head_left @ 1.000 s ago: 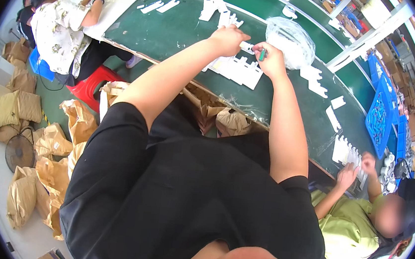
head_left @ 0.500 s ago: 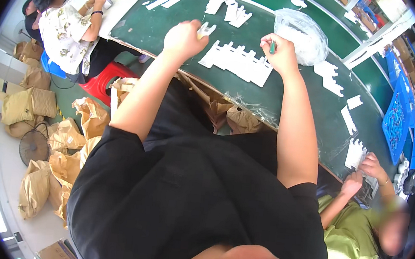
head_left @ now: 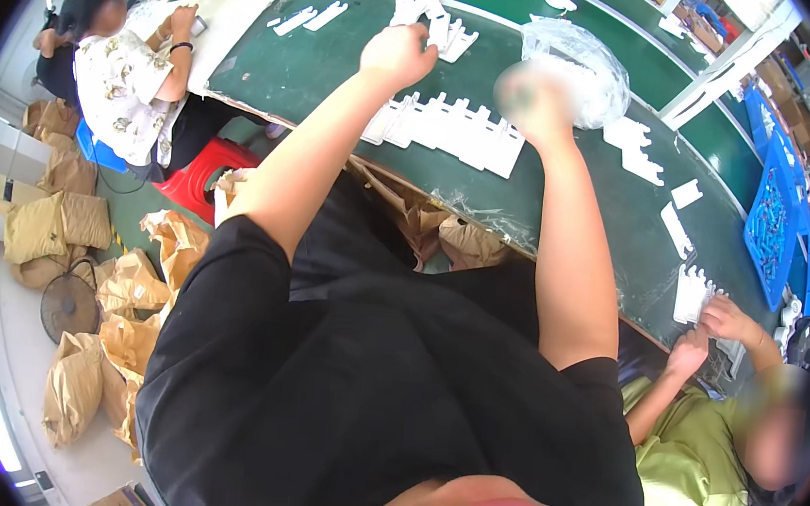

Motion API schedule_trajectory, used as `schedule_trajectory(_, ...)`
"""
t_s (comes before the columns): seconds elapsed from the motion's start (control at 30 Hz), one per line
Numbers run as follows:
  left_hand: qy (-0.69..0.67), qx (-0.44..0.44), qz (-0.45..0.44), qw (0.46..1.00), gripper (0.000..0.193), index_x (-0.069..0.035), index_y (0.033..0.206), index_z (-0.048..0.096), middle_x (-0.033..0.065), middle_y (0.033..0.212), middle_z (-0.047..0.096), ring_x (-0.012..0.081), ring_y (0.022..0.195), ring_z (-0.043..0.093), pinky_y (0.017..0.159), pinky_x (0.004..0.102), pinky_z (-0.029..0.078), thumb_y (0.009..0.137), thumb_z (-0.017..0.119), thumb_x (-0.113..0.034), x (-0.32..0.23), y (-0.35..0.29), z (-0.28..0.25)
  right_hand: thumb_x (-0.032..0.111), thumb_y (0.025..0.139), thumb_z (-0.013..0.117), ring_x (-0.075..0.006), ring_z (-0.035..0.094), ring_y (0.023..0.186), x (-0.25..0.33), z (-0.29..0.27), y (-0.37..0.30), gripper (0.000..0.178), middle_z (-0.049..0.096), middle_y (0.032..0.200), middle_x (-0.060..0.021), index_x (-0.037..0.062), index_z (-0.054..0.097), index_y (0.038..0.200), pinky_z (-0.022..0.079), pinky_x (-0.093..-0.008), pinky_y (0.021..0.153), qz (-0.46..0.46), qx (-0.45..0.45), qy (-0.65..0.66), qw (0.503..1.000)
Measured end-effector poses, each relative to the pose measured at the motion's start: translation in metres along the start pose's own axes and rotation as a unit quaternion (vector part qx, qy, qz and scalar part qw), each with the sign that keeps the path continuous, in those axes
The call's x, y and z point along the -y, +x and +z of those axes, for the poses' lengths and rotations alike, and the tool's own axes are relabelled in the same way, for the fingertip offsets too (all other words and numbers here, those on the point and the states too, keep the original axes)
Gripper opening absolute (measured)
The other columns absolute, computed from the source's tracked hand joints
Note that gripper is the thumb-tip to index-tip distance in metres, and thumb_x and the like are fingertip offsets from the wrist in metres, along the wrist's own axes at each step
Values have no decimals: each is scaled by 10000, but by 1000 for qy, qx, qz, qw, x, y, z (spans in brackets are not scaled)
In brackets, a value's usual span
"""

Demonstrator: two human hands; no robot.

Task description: Assembling small electronic components and stickers on a factory production floor.

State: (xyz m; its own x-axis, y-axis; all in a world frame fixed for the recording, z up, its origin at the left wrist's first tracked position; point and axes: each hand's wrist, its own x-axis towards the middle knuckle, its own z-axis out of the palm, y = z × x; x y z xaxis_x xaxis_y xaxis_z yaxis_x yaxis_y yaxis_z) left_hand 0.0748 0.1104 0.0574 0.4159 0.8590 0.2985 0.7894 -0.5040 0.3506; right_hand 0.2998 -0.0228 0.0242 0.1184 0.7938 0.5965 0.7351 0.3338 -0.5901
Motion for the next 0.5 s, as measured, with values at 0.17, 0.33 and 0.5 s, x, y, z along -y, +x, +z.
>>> schedule_trajectory(0.17, 113, -7, -56, 992, 603, -54, 1303, 643, 199, 1286, 675, 355, 1203, 652, 1021, 450, 524, 890, 708, -488, 1, 61, 35, 47, 846, 707, -200, 682, 639, 6, 2, 4, 89, 709, 754, -95, 51, 716, 935, 533, -303, 647, -27, 20, -28, 999)
schedule_trajectory(0.33, 170, -116, -9, 979, 735, -65, 1438, 572, 210, 1497, 530, 397, 1364, 530, 1138, 430, 446, 859, 719, -492, 7, 59, 60, 59, 844, 701, -227, 690, 640, 6, 0, 3, 71, 696, 729, -109, 55, 716, 914, 537, -323, 649, -18, 20, -30, 999)
schedule_trajectory(0.5, 41, 134, -101, 985, 735, 72, 1325, 607, 237, 1253, 689, 319, 1196, 669, 1020, 397, 528, 840, 722, -468, 6, 55, 36, 119, 820, 717, -333, 686, 672, 6, 4, 2, 46, 679, 708, -126, 110, 693, 858, 544, -399, 648, -9, 12, -39, 999)
